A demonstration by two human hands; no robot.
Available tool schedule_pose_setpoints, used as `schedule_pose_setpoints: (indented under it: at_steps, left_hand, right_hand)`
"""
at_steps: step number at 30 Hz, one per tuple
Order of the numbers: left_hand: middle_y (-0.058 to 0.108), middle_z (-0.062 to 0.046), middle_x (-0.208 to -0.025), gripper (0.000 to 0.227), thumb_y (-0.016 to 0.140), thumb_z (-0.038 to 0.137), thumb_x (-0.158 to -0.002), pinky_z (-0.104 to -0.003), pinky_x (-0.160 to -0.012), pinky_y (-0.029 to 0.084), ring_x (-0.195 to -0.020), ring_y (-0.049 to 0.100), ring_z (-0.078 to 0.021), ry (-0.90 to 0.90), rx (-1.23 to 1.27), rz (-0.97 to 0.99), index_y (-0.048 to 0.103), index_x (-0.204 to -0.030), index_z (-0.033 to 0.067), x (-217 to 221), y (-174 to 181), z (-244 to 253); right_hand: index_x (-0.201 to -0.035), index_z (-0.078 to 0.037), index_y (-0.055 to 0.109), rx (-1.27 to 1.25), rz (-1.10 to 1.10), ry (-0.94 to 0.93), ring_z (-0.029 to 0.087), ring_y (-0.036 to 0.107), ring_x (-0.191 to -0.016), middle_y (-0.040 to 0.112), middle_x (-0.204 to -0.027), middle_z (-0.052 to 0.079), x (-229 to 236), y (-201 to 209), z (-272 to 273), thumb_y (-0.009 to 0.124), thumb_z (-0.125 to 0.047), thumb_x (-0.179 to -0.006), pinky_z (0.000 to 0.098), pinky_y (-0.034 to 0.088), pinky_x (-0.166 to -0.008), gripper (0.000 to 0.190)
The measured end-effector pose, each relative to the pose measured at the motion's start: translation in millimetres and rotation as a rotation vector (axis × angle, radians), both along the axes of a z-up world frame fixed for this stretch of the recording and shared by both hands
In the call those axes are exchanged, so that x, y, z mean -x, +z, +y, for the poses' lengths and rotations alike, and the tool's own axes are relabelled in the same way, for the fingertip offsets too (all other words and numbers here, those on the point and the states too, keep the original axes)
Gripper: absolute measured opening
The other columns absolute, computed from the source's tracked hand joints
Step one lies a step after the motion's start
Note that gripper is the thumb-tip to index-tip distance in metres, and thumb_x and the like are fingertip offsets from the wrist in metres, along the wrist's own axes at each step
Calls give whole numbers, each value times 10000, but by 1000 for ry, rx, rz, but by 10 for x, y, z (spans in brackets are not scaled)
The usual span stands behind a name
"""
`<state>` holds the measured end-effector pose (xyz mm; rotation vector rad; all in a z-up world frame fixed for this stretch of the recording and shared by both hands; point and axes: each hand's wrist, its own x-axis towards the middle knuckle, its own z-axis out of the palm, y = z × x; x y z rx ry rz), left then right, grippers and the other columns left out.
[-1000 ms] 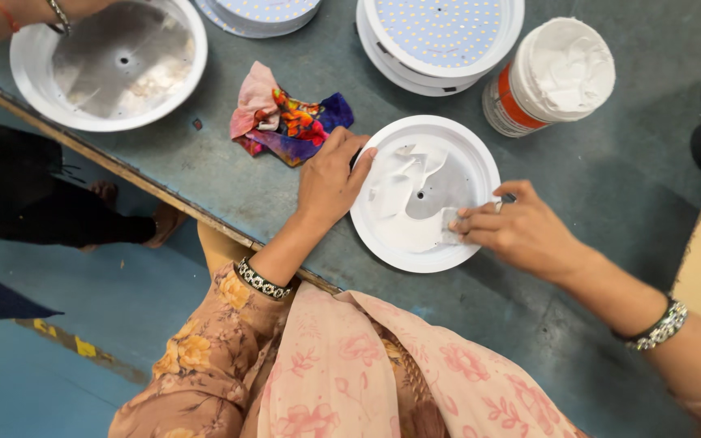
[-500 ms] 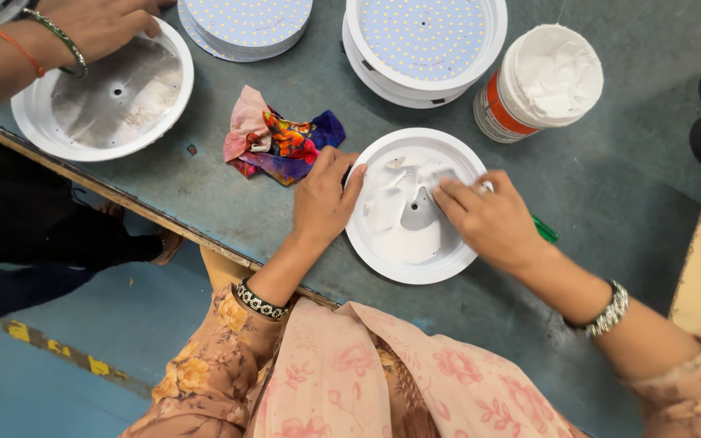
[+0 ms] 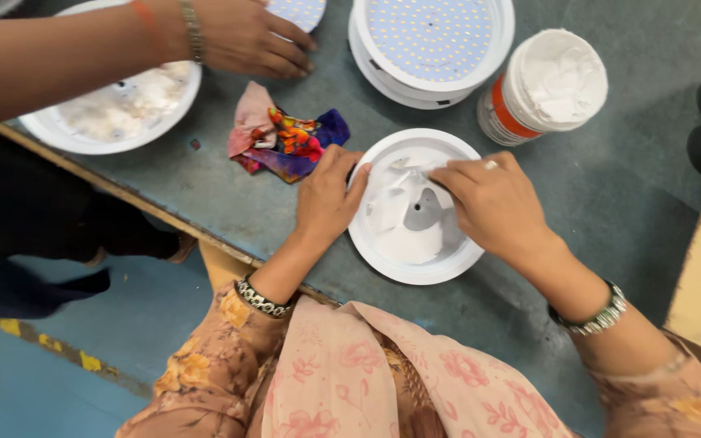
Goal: The person applies a white compound to the interior of circular LED light housings using a metal putty knife. They scoop the compound from a container and spread it evenly across the inner surface, then stack the finished units. A green screwdriver is used to scrape excess material from the tool.
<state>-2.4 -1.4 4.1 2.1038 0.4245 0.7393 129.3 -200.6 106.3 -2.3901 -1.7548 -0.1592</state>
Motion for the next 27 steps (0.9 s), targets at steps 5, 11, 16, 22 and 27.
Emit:
schedule_pose_setpoints:
  at_steps: [5, 11, 16, 22, 27]
  left_hand:
    - [645, -61, -982, 181, 650, 247, -1004, -414, -668, 519, -779, 673, -283, 5, -4, -8, 720, -1073, 95, -6, 2, 2]
    - [635, -62, -976, 178, 648, 253, -1005, -420, -676, 520, -807, 677, -290, 10, -6, 8, 715, -1068, 101, -1, -5, 28]
    - [628, -67, -982, 173, 641, 247, -1009, -421, -696, 526, -836, 673, -298, -3, -30, -33, 709, -1082, 105, 14, -5, 13]
    - [628, -71, -964, 183, 642, 250, -1005, -426, -686, 520, -811, 674, -296, -12, 16, 25, 714, -1090, 106, 7, -21, 15]
    - [640, -72, -998, 183, 651, 240, -1018, -410, -696, 528, -817, 674, -298, -6, -16, -34, 706, -1103, 87, 2, -23, 24]
  right_hand:
    - [-1123, -68, 757, 69, -78, 73, 266, 687, -823, 752, -962, 68, 153, -117, 375, 647, -9, -747, 428, 457, -810, 397]
    - [-1117, -90, 747, 69, 17, 163, 259, 685, -828, 757, -994, 67, 406, -22, 302, 624, 9, -763, 422, 463, -802, 387]
    - [-1148, -74, 726, 100, -36, 178, 258, 684, -882, 743, -983, 77, 316, -94, 329, 643, -54, -778, 437, 466, -839, 379]
    - [-1176, -65, 690, 221, 28, 306, 223, 688, -904, 749, -1094, 80, 591, -53, -198, 658, -60, -757, 421, 464, -847, 421]
    - [-1125, -147, 734, 108, 84, 231, 165, 701, -1005, 759, -1134, -15, 189, 69, -353, 638, 0, -754, 402, 448, -873, 411]
